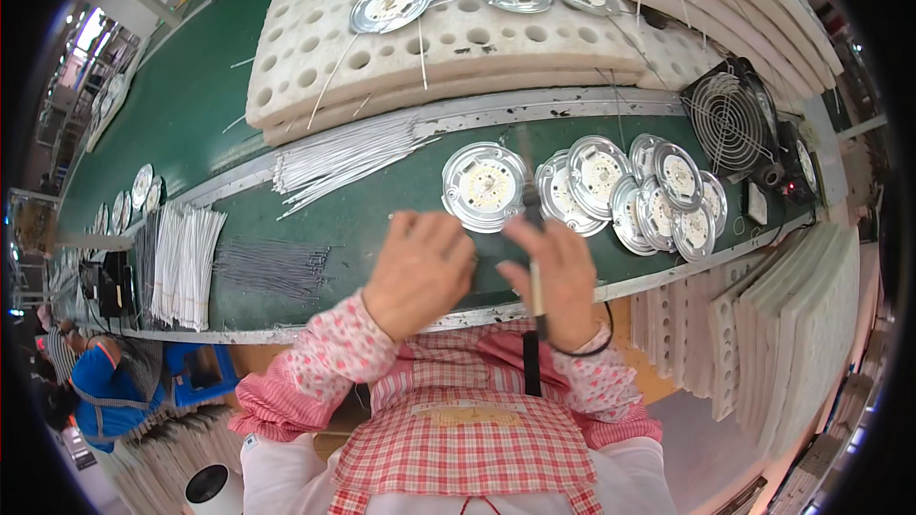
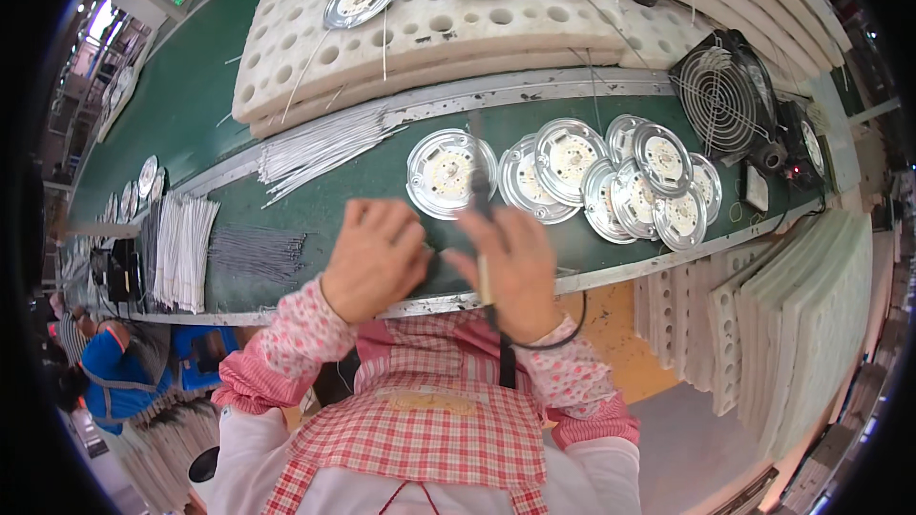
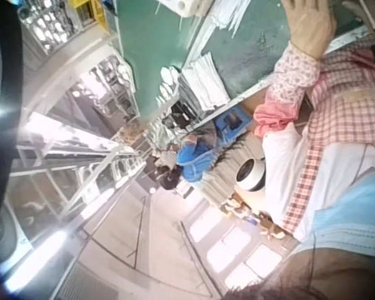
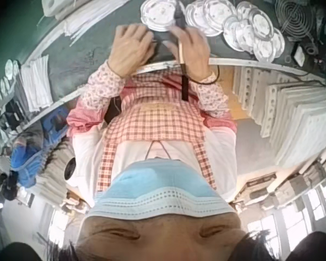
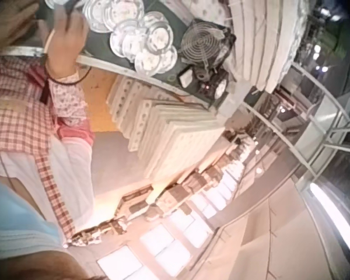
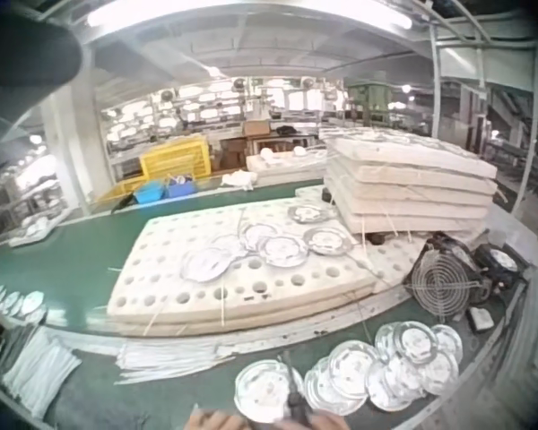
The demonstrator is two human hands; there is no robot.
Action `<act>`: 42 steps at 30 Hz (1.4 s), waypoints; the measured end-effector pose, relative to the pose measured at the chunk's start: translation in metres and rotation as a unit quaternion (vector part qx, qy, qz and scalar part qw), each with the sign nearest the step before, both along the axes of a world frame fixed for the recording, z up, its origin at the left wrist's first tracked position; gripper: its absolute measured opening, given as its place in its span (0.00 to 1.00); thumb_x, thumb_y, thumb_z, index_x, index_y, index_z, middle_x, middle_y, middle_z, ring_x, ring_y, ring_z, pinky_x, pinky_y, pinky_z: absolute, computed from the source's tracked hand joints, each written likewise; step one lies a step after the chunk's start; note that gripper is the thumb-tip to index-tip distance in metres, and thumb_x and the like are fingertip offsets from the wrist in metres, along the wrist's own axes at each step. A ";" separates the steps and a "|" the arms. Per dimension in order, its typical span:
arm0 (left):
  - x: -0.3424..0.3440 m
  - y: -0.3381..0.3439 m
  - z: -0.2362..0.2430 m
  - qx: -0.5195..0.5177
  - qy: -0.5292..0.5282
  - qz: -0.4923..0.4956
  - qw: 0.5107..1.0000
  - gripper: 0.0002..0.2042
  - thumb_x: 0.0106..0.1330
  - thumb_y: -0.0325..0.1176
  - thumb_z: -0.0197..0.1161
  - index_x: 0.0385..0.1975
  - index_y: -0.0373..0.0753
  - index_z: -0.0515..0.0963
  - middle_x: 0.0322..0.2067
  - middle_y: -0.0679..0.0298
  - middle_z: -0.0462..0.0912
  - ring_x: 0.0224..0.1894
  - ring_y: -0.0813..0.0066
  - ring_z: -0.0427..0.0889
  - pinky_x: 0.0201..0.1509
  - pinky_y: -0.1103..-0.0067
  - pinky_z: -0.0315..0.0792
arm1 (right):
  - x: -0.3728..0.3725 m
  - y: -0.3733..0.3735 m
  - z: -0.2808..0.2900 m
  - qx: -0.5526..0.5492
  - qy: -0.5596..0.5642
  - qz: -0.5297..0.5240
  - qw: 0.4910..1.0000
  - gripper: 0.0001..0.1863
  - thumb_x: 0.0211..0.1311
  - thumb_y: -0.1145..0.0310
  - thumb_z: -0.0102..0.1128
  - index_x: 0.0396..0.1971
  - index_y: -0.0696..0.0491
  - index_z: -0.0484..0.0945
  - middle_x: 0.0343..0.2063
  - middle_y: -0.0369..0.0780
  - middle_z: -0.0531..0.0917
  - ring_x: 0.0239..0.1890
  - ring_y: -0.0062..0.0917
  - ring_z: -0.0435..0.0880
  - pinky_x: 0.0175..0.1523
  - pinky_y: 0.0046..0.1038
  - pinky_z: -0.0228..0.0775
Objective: The person solders electronic components and wires onto circular LED circuit boards on an assembly line. This is done with a soldering iron and solder wire.
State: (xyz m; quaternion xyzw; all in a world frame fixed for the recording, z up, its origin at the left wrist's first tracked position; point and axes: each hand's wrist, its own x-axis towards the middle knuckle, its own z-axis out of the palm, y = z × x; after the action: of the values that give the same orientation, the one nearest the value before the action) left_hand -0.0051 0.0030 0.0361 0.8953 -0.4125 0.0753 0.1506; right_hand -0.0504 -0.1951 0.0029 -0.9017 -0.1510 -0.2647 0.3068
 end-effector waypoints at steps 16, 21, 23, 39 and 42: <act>0.003 0.149 -0.005 -0.082 -0.013 0.240 0.967 0.02 0.61 0.26 0.64 0.29 0.37 0.78 0.30 0.61 0.77 0.36 0.57 0.75 0.44 0.67 0.63 | 0.062 0.014 -0.002 -0.036 0.055 0.012 0.998 0.37 0.39 0.65 0.80 0.52 0.53 0.70 0.47 0.50 0.73 0.50 0.48 0.73 0.56 0.44 0.65; 0.011 0.164 -0.012 -0.041 0.097 0.220 0.970 0.08 0.58 0.24 0.66 0.37 0.37 0.77 0.33 0.60 0.79 0.39 0.58 0.77 0.48 0.69 0.64 | 0.062 0.022 0.001 -0.016 0.157 0.090 0.983 0.45 0.37 0.66 0.82 0.58 0.54 0.66 0.57 0.53 0.70 0.60 0.52 0.67 0.65 0.44 0.59; 0.015 0.158 -0.013 -0.044 0.097 0.223 0.969 0.08 0.58 0.24 0.66 0.37 0.37 0.77 0.34 0.59 0.79 0.40 0.59 0.77 0.50 0.70 0.64 | 0.055 0.028 0.002 -0.008 0.142 0.097 0.985 0.45 0.36 0.67 0.82 0.58 0.53 0.66 0.58 0.53 0.69 0.61 0.51 0.67 0.65 0.43 0.59; -0.001 0.036 0.005 -0.413 0.342 0.157 0.829 0.04 0.63 0.24 0.66 0.36 0.35 0.83 0.30 0.66 0.81 0.30 0.82 0.76 0.34 0.84 0.69 | 0.015 0.041 0.011 0.565 0.373 0.212 0.705 0.56 0.48 0.38 0.73 0.66 0.57 0.54 0.62 0.48 0.68 0.64 0.31 0.70 0.70 0.35 0.61; 0.000 0.035 0.004 -0.408 0.330 0.154 0.837 0.03 0.64 0.25 0.67 0.35 0.36 0.83 0.29 0.71 0.80 0.27 0.88 0.68 0.29 0.87 0.62 | 0.014 0.041 0.013 0.571 0.377 0.217 0.696 0.57 0.47 0.39 0.74 0.67 0.57 0.53 0.62 0.48 0.67 0.66 0.32 0.68 0.72 0.36 0.58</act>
State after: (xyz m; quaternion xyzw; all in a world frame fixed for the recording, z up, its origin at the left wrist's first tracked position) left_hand -0.0055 0.0382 0.0398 0.7765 -0.1274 -0.0410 0.6158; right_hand -0.0360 -0.1542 0.0159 -0.5194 -0.0340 0.1360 0.8429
